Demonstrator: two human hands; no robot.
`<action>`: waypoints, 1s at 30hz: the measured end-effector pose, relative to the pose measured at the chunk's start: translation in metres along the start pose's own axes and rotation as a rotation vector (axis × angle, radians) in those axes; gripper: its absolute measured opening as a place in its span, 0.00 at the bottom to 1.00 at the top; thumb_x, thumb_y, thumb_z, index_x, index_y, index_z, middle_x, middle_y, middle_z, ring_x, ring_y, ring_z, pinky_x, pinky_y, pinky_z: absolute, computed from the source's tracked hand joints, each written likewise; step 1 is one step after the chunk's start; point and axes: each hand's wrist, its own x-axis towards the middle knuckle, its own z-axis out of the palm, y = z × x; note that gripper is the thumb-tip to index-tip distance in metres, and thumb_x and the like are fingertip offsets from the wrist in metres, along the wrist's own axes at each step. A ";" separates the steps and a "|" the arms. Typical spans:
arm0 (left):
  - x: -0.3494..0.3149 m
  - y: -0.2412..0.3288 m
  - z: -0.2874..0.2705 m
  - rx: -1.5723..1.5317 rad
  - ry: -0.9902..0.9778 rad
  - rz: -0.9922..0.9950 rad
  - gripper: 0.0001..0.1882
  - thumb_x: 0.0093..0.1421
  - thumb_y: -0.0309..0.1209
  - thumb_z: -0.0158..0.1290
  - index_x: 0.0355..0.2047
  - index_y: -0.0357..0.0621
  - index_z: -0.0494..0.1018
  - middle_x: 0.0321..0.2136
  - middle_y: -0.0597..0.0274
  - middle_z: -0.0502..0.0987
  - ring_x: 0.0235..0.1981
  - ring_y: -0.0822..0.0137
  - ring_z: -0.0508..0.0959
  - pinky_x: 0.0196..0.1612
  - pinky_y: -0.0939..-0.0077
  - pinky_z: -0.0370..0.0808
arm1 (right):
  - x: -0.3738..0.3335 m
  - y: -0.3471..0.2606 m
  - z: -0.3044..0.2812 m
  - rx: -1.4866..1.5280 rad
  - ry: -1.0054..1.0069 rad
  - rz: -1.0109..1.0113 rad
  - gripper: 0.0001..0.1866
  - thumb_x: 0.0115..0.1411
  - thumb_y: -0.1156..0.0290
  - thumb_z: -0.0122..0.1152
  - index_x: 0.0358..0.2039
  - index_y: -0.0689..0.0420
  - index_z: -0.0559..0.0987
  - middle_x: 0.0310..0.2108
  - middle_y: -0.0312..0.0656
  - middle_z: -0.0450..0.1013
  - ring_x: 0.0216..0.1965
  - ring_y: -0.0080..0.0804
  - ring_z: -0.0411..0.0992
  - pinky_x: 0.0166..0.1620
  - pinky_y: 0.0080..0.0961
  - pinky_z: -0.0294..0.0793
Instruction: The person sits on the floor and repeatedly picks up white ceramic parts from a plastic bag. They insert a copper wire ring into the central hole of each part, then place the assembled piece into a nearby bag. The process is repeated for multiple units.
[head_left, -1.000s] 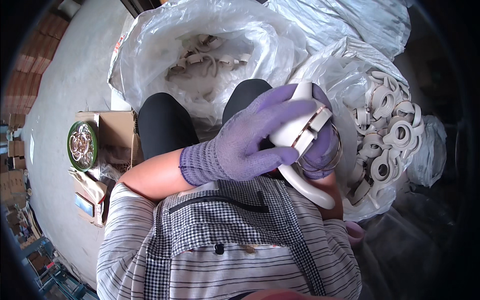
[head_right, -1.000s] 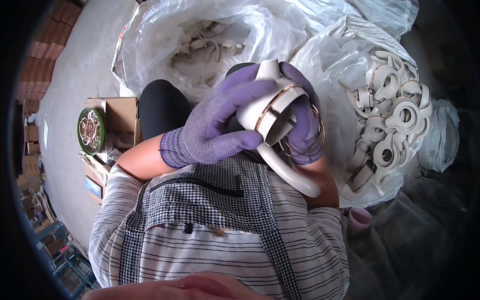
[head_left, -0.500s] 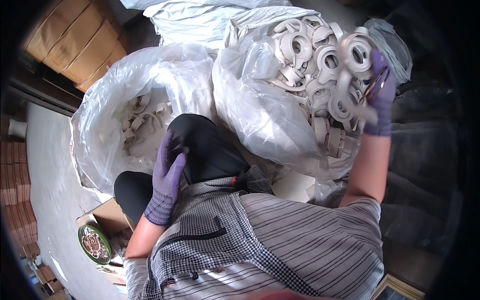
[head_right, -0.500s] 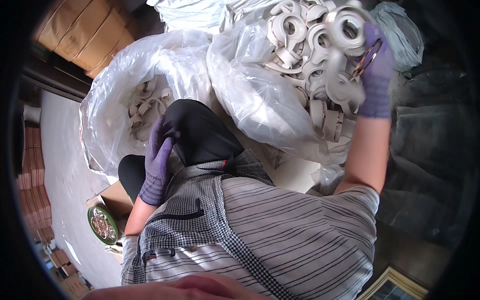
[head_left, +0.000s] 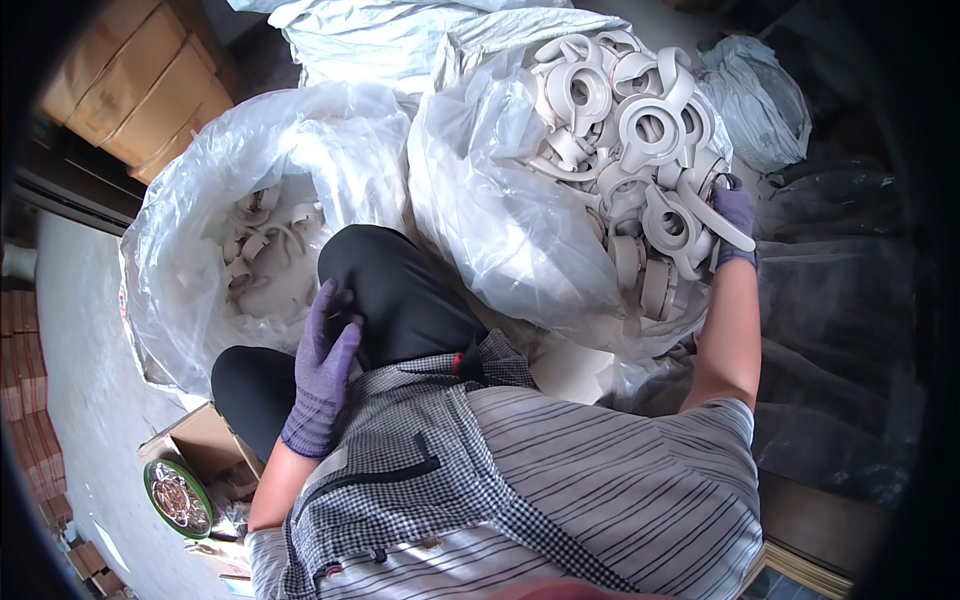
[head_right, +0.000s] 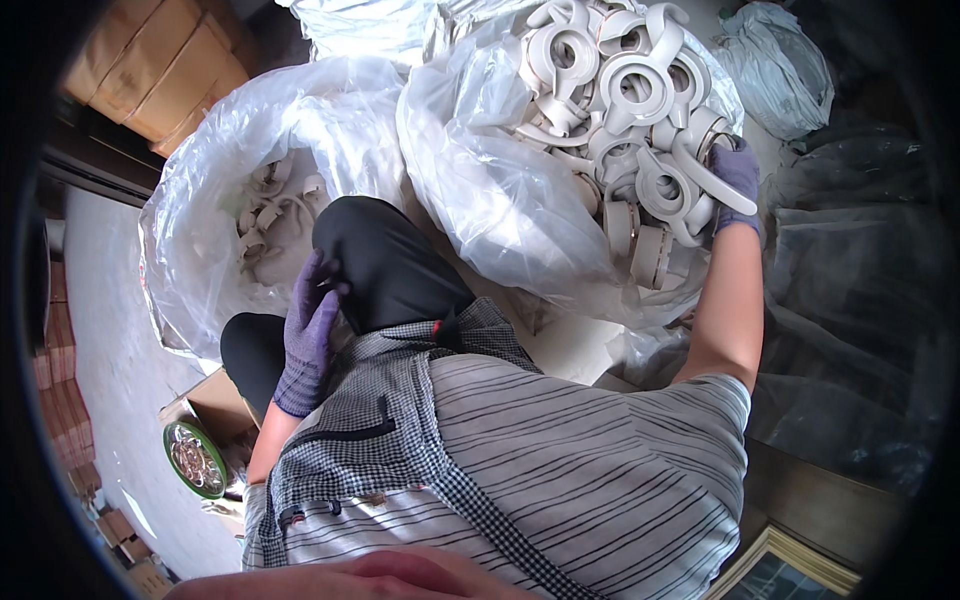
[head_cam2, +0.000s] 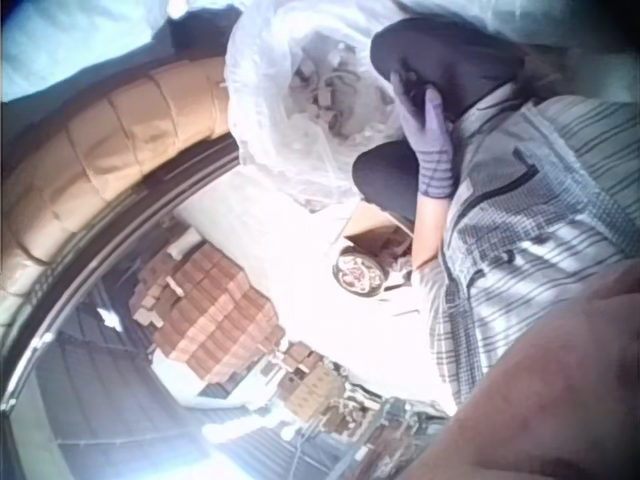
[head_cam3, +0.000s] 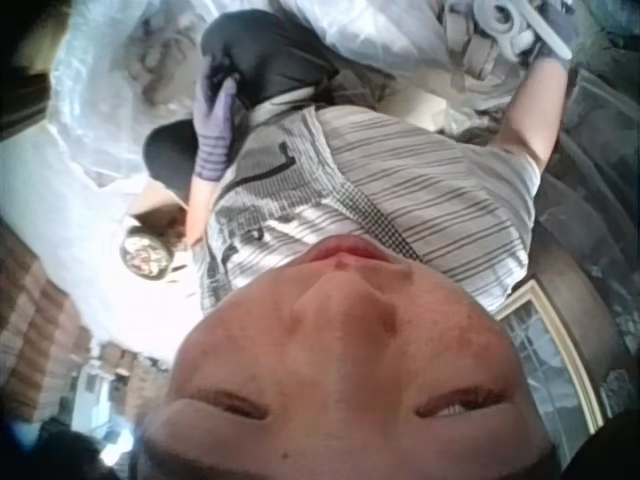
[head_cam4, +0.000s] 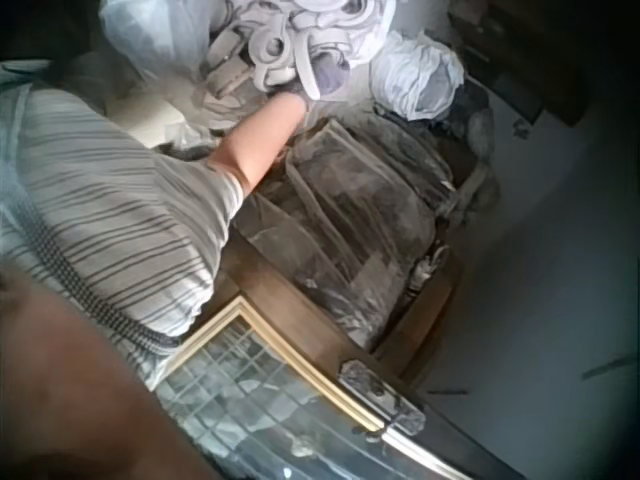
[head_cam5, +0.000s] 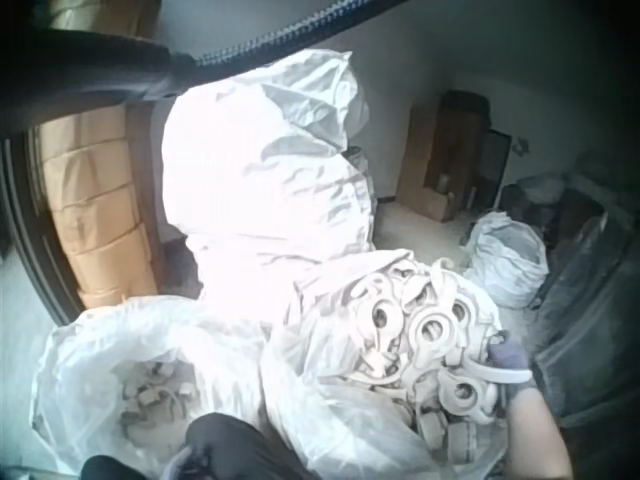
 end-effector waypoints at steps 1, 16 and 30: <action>0.001 -0.004 -0.002 -0.022 -0.013 -0.009 0.33 0.69 0.25 0.52 0.72 0.37 0.55 0.59 0.55 0.69 0.54 0.68 0.73 0.62 0.72 0.68 | 0.010 0.020 0.000 0.134 -0.018 -0.047 0.24 0.59 0.60 0.63 0.54 0.58 0.82 0.47 0.51 0.82 0.48 0.44 0.80 0.53 0.35 0.76; 0.118 -0.075 -0.218 0.955 0.311 -0.191 0.30 0.60 0.45 0.59 0.59 0.41 0.74 0.50 0.45 0.81 0.51 0.52 0.82 0.57 0.61 0.76 | -0.105 -0.173 -0.111 1.203 -0.116 -0.574 0.19 0.70 0.63 0.54 0.52 0.65 0.78 0.42 0.44 0.77 0.38 0.31 0.75 0.43 0.27 0.76; 0.218 -0.338 -0.229 1.405 -0.079 -0.783 0.21 0.62 0.48 0.55 0.47 0.49 0.84 0.51 0.51 0.82 0.54 0.51 0.81 0.55 0.52 0.76 | -0.317 -0.320 0.127 1.869 -1.929 0.178 0.17 0.75 0.58 0.44 0.48 0.56 0.76 0.27 0.52 0.72 0.07 0.24 0.54 0.12 0.26 0.60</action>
